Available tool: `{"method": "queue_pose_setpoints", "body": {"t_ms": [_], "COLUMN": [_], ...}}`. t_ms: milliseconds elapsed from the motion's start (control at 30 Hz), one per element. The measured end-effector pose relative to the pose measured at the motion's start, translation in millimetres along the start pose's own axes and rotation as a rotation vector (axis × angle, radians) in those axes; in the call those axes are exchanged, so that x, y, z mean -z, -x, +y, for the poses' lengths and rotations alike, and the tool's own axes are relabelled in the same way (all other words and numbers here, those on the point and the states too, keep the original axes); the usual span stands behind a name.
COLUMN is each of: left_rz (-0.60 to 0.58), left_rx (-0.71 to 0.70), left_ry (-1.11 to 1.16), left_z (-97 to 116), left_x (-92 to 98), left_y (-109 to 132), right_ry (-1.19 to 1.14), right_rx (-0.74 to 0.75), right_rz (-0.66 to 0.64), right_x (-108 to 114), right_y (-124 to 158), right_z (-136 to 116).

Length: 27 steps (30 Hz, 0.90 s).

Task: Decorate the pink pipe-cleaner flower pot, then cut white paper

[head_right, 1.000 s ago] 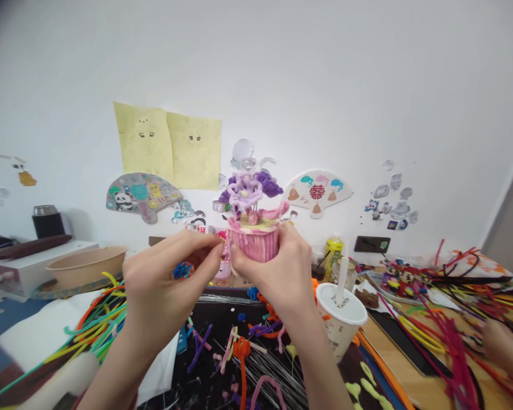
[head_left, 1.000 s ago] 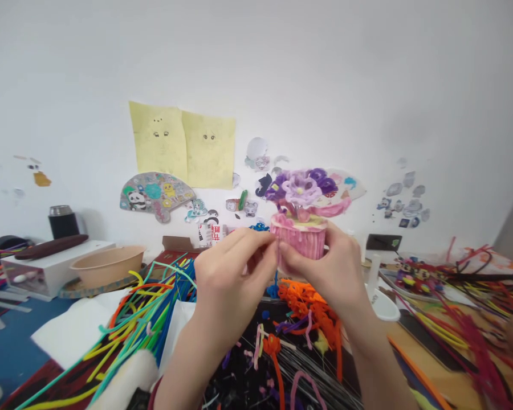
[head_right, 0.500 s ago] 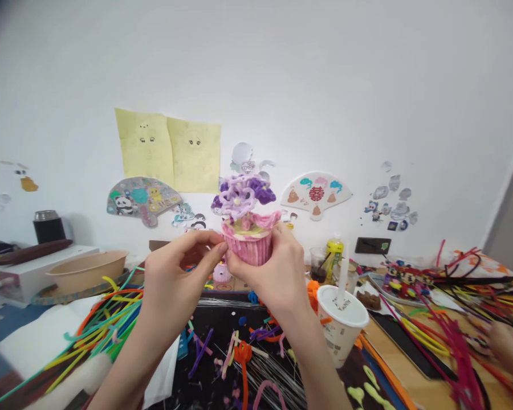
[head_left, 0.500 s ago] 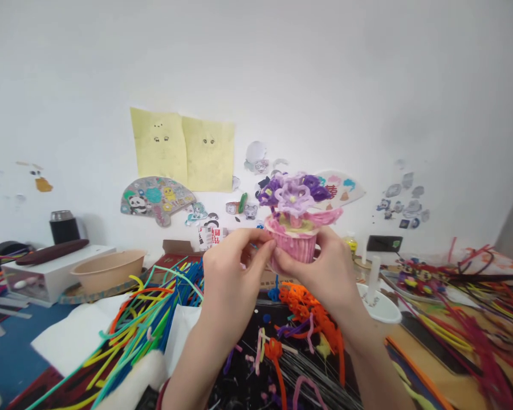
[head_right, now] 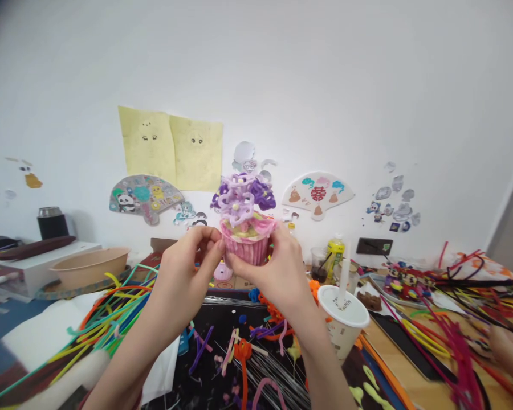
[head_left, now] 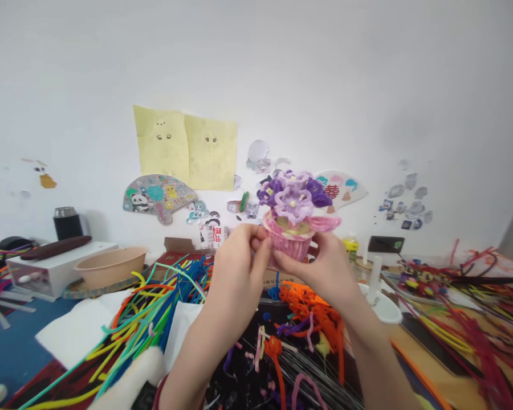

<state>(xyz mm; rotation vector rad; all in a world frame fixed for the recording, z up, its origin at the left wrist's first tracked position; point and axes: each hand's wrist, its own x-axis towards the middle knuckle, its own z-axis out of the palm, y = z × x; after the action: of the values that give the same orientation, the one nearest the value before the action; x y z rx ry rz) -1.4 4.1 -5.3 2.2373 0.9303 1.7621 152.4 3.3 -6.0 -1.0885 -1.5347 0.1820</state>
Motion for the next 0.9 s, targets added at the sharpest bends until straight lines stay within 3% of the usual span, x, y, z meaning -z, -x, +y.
{"method": "queue_pose_setpoints", "body": {"t_ms": [167, 400, 667, 900], "left_rz": [0.015, 0.118, -0.025, -0.059], "left_rx": [0.092, 0.038, 0.162, 0.200], "left_ry": [0.140, -0.041, 0.240, 0.333], "left_z": [1.1, 2.0, 3.2, 1.3], "left_x": [-0.6, -1.5, 2.8, 3.8], "left_y": [-0.2, 0.8, 0.3, -1.2], "right_ry": [0.030, 0.018, -0.023, -0.078], "right_rx": [0.065, 0.066, 0.092, 0.138], "right_rz": [0.079, 0.124, 0.091, 0.046], "right_x": [-7.3, -10.7, -9.6, -8.0], "right_y": [-2.5, 0.1, -0.3, -1.0], "right_z": [3.3, 1.8, 4.4, 3.7]}}
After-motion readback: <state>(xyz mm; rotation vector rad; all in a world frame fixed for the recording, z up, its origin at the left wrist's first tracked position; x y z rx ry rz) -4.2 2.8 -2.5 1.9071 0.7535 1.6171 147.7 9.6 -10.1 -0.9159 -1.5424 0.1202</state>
